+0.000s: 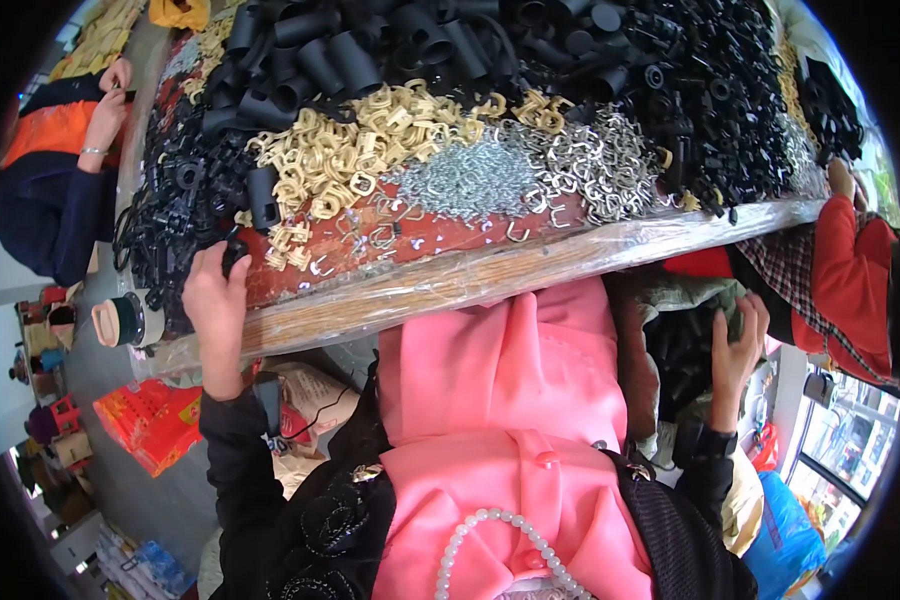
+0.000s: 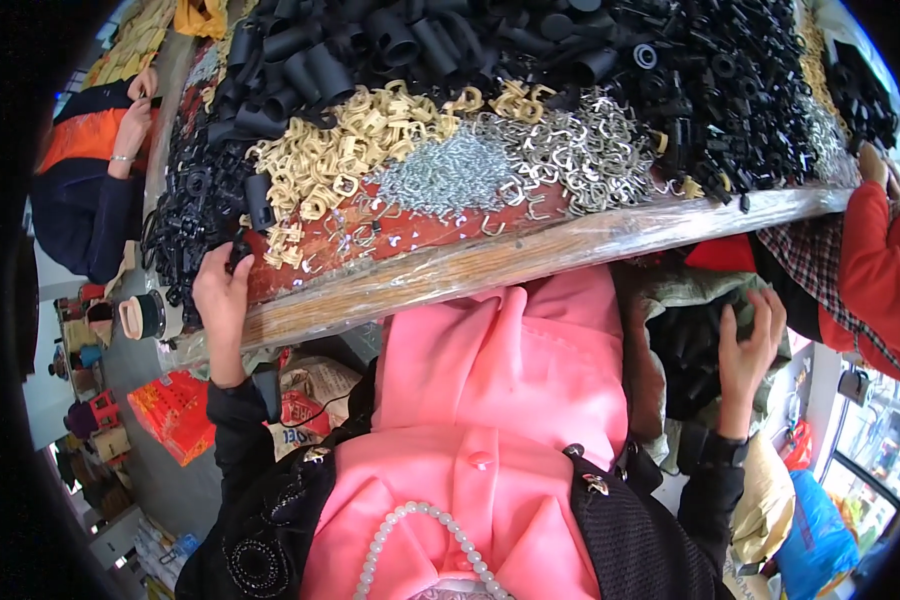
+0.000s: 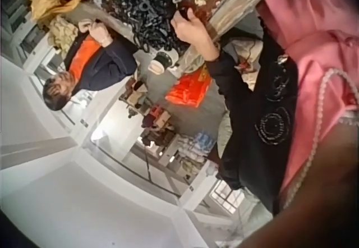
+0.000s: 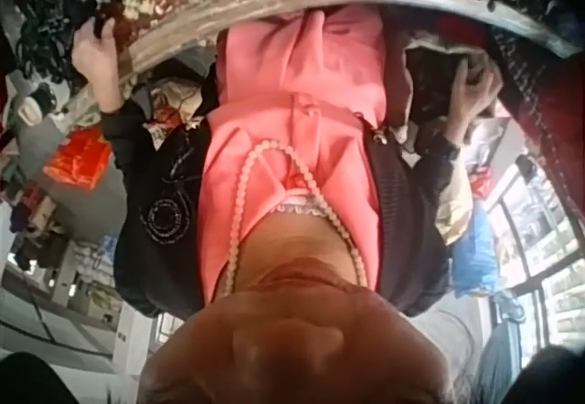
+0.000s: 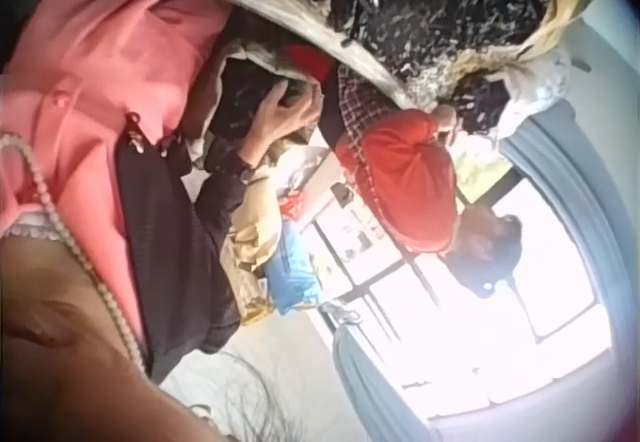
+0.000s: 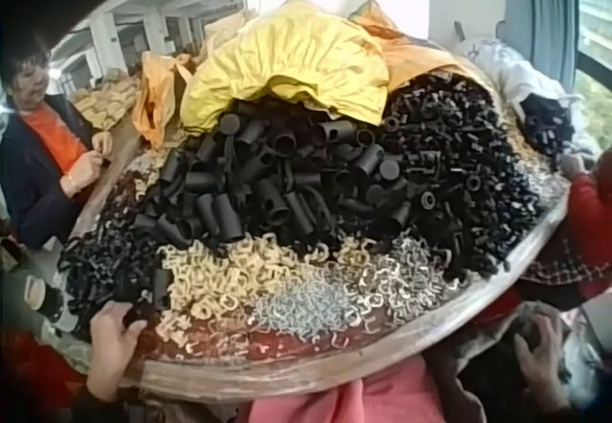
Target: The person assembles a component by hand, inserting a small metal clip into a black plastic housing, then sliding a beige plastic piece into the housing and pressing it into place. The person then fits the assembled housing into a larger black plastic tube and sets the completed assembly on the table.
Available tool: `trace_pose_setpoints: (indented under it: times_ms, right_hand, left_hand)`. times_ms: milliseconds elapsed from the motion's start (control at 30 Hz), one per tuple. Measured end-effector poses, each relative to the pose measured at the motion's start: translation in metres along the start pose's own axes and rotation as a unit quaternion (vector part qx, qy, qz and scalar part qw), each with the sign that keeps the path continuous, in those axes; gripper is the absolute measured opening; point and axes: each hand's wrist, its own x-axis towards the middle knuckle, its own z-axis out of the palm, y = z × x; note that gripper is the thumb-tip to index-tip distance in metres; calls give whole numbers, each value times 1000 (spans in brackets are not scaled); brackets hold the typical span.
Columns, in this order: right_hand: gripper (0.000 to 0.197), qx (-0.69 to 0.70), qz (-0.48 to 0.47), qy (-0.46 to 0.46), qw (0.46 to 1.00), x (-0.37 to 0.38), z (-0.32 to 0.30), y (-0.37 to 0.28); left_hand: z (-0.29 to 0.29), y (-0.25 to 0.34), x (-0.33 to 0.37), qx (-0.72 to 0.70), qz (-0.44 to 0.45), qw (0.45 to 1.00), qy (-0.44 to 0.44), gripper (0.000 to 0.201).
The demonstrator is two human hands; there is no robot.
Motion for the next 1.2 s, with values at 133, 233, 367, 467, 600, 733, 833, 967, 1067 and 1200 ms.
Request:
trace_pose_setpoints:
  times_ms: [133, 233, 367, 467, 600, 733, 833, 967, 1067, 1200]
  right_hand:
    - [25, 160, -48, 11, 986, 38, 3, -49]
    - [19, 260, -82, -67, 960, 61, 13, -99]
    - [12, 281, -276, -114, 912, 82, 40, -143]
    - [11, 270, -287, -156, 906, 87, 61, -156]
    - [11, 239, -254, -229, 909, 92, 60, -166]
    - [9, 197, -279, -296, 892, 105, 71, -166]
    - [8, 160, -311, -302, 887, 111, 72, -168]
    - [8, 89, -344, -296, 887, 108, 71, -175]
    - [8, 76, -345, -279, 893, 107, 71, -175]
    - [7, 150, -318, -244, 904, 102, 72, -166]
  left_hand:
    - [-20, 18, 6, -559, -135, 818, -6, 26]
    - [-30, 59, 9, -800, -207, 561, -42, 23]
    - [-3, 133, 12, -838, -163, 471, -223, 14]
    - [2, 175, 11, -826, -181, 438, -305, 9]
    - [1, 199, 13, -815, -221, 388, -368, 10]
    - [6, 200, 14, -820, -220, 354, -393, 19]
    - [11, 197, 14, -820, -214, 337, -409, 26]
    - [13, 196, 12, -817, -216, 326, -424, 34]
    - [10, 198, 10, -811, -223, 343, -418, 35]
    - [6, 203, 8, -812, -221, 347, -413, 31]
